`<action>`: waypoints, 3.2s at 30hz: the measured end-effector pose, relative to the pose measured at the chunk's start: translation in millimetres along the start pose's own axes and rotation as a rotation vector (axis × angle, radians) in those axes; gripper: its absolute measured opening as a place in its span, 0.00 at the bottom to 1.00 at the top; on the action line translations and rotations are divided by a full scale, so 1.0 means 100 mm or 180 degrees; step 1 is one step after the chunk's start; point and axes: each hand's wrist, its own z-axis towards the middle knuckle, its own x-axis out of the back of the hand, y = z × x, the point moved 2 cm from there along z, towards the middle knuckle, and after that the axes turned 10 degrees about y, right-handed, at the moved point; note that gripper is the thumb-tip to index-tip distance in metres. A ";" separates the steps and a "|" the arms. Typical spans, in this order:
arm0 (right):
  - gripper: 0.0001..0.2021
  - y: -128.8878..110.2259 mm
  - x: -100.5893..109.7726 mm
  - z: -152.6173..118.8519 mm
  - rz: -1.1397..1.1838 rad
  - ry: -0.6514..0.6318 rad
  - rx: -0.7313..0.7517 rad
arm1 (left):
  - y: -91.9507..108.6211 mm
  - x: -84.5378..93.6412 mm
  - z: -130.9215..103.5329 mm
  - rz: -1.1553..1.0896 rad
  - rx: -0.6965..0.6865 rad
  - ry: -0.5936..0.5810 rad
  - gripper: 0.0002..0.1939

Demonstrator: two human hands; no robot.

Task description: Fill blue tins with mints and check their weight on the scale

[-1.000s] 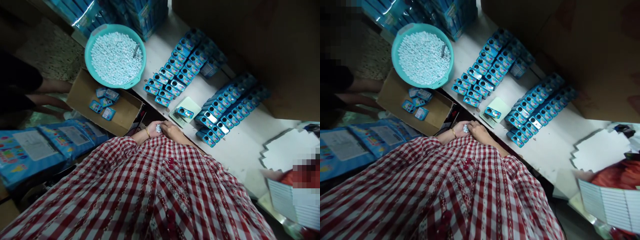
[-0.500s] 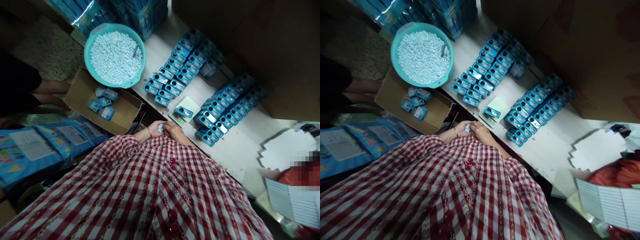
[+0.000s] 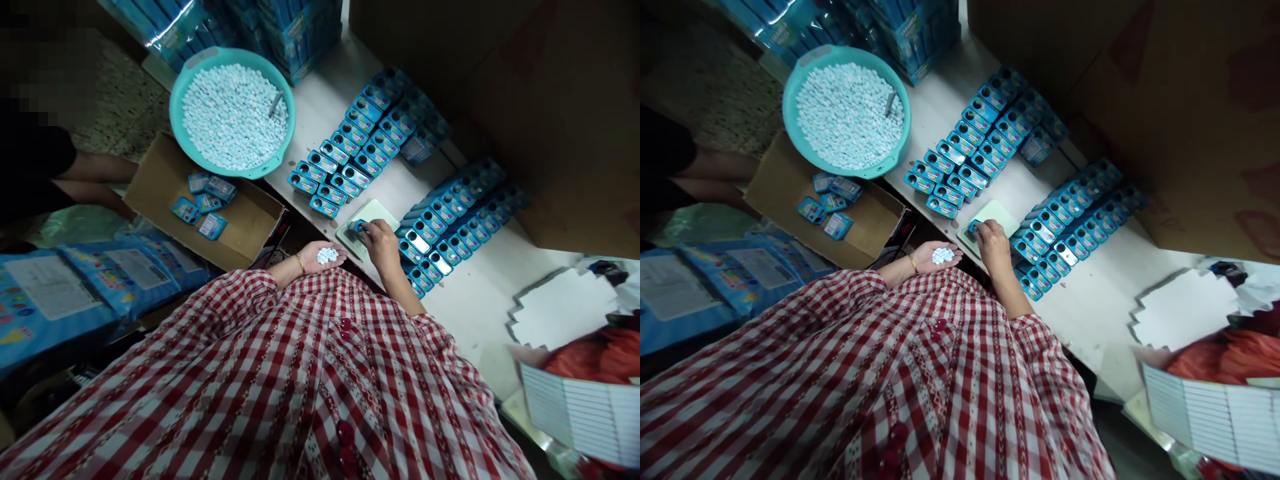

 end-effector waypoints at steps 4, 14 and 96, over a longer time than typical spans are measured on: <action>0.11 0.04 0.05 -0.01 0.0393 0.0290 -0.0171 | 0.02 0.05 0.01 -0.0021 -0.0083 0.0006 0.12; 0.06 0.33 0.26 -0.22 0.0909 0.1076 -0.0790 | 0.03 0.08 0.00 -0.0121 -0.0193 0.0042 0.11; 0.18 1.41 0.07 1.58 -0.0588 0.1117 -0.0750 | 0.21 0.26 -0.16 -0.0478 -0.0447 0.0632 0.13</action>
